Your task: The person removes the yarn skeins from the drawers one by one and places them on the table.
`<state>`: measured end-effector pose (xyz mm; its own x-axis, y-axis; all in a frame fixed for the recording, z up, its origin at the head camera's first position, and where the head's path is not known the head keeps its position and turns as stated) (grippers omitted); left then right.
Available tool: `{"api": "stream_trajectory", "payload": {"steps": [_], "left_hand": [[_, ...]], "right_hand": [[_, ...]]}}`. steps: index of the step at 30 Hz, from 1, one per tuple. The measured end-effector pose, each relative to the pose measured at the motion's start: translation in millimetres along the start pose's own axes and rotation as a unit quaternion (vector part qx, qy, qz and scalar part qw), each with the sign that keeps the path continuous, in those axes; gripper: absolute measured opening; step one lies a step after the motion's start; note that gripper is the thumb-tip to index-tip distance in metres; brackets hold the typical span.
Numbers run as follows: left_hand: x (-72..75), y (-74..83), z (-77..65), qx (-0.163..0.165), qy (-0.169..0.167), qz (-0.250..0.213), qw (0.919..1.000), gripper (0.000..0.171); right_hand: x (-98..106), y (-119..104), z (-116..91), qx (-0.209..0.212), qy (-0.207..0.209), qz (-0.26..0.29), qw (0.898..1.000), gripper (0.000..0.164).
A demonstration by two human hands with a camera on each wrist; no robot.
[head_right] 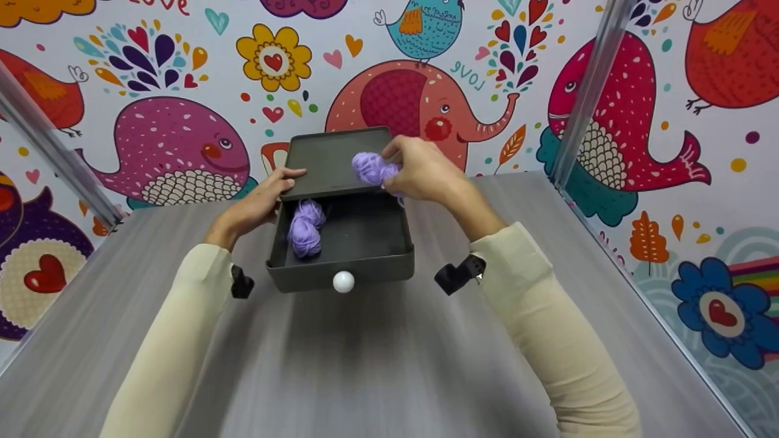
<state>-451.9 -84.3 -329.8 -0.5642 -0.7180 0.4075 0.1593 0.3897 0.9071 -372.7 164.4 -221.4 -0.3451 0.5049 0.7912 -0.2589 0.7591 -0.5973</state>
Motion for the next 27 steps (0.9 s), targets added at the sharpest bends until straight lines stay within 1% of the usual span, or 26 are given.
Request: {"api": "stream_trajectory", "payload": {"steps": [4,9,12,17,22,27], "left_hand": [[-0.1,-0.5,1.7,0.003,0.002,-0.007,1.0000,0.043],[0.5,-1.3,2.6,0.004,0.001,-0.009,0.9999,0.043],[1.6,-1.5,1.6,0.004,0.000,-0.004,1.0000,0.043],[1.3,-2.2,0.0,0.007,0.001,-0.005,1.0000,0.043],[0.2,-2.1,-0.2,0.012,0.005,-0.011,0.9999,0.044],[-0.1,-1.9,0.7,0.011,0.004,-0.016,0.9998,0.044]], "right_hand": [[7,22,0,-0.006,0.018,0.019,1.000,0.047],[14,54,3,-0.036,0.045,0.041,0.997,0.048],[16,70,5,-0.046,0.067,0.049,0.996,0.050],[12,92,9,-0.047,0.095,0.056,0.993,0.053],[6,118,14,-0.061,0.118,0.055,0.990,0.055],[-10,147,22,-0.072,0.117,0.053,0.989,0.053]]}}
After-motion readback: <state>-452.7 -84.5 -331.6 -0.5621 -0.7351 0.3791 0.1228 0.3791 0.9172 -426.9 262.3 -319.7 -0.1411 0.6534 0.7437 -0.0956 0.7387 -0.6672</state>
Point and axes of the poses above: each hand's wrist, its own z-axis towards the middle knuckle, its own x-axis out of the back of the hand, y = z × x, the point moved 9 cm from there along z, towards the middle knuckle, and after that the axes turned 13 degrees about -y, right-handed, at the moved point
